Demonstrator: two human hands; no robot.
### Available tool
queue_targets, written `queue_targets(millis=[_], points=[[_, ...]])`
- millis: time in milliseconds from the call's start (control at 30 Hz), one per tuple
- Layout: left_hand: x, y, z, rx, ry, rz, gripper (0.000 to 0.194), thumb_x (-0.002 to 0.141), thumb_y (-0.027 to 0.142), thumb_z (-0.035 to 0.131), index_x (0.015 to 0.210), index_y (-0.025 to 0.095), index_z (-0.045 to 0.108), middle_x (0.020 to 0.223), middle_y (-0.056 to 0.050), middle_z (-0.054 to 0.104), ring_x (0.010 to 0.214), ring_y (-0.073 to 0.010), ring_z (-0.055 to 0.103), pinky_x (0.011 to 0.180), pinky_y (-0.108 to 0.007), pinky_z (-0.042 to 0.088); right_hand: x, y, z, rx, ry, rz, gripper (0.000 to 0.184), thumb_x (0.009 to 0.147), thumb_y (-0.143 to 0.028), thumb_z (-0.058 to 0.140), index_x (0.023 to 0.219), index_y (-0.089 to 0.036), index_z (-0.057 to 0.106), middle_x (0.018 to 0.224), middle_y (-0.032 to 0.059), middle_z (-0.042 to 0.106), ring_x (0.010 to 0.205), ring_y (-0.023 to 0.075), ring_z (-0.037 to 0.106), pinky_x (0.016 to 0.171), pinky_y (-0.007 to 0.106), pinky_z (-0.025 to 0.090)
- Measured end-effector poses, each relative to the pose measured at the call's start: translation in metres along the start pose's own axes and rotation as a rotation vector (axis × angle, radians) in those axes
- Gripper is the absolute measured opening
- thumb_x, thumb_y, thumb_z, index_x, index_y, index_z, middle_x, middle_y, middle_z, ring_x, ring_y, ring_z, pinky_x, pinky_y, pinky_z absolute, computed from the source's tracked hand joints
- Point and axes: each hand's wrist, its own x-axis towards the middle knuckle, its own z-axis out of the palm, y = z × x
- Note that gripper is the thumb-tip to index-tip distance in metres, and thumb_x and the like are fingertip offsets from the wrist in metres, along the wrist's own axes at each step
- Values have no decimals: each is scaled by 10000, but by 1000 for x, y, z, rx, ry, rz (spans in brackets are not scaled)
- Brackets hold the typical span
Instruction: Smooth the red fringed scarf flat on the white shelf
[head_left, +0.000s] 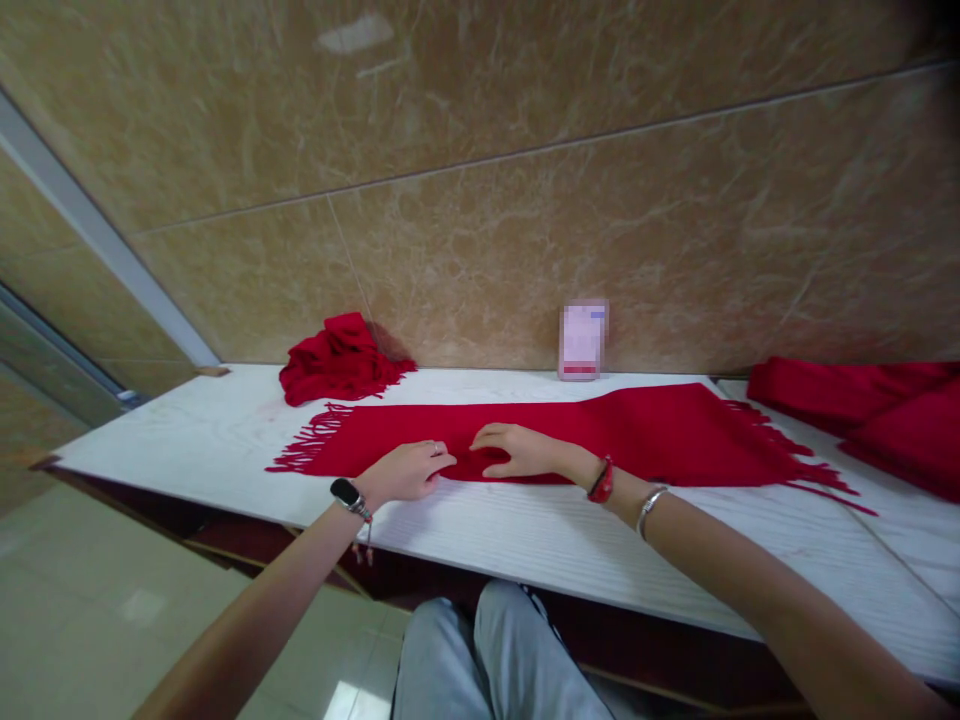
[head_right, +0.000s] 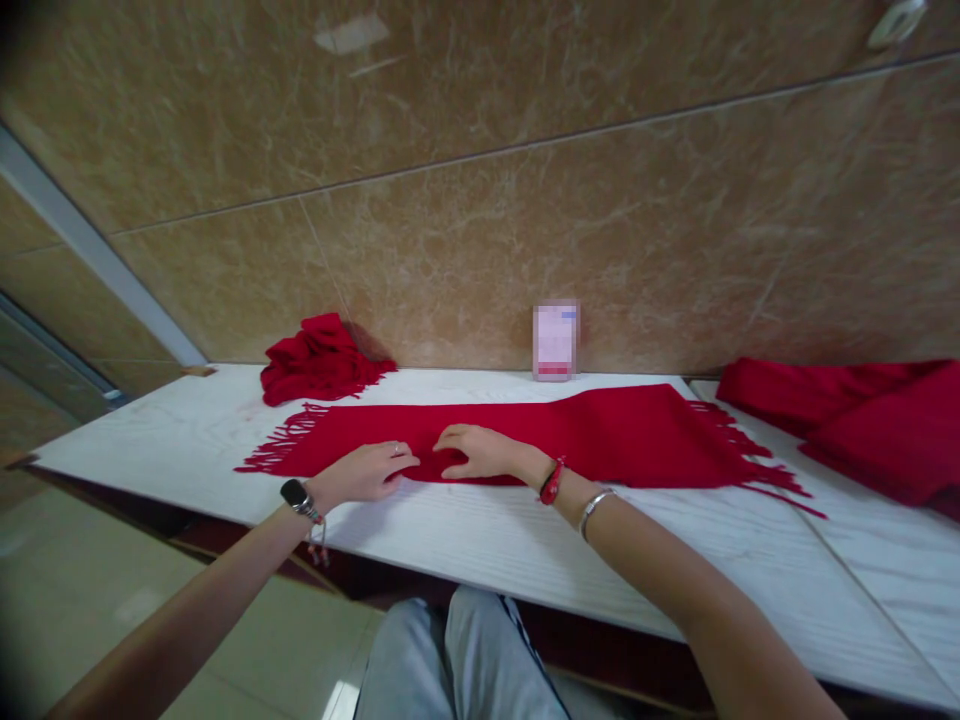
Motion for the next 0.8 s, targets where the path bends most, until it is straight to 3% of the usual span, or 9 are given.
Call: queue_targets(millis=[133, 267, 400, 500, 800], points=[[10, -3, 1, 21, -50, -12, 387, 778, 21, 432, 1119, 174, 529, 1044, -67, 581, 969, -172, 547, 805, -263, 454, -12, -17, 5, 49, 26, 23, 512, 785, -202, 532, 1288, -165, 439, 1219, 118, 549, 1083, 215, 518, 918, 346, 400], [16, -3, 2, -86, 36, -135, 208, 846, 129, 451, 1016, 152, 569, 976, -61, 608, 921, -172, 562, 826, -280, 446, -13, -14, 17, 37, 131, 96, 560, 743, -49, 469, 1294, -136, 416, 1247, 129, 528, 1110, 200, 503, 918, 321, 395], [15, 1, 1, -142, 92, -148, 160, 882, 192, 446, 939, 162, 593, 937, -38, 617, 886, -153, 566, 815, -269, 446, -10, -8, 16, -36, 189, 204, 258, 798, -121, 510, 1041, -138, 594, 1034, 108, 625, 950, 191, 568, 801, 295, 436], [14, 2, 5, -145, 157, -142, 158, 886, 201, 459, 940, 162, 602, 932, -32, 626, 890, -149, 572, 818, -269, 448, -10, -5, 11, -72, 163, 258, 115, 803, -164, 557, 892, -147, 629, 879, 77, 658, 811, 171, 594, 698, 262, 433], [8, 1, 13, 16, 123, -80, 218, 910, 185, 410, 1005, 144, 602, 944, -59, 644, 882, -165, 591, 796, -291, 467, -10, -11, 0, -129, 85, 228, 125, 846, -177, 524, 873, -137, 640, 902, 93, 663, 840, 174, 597, 692, 245, 403]])
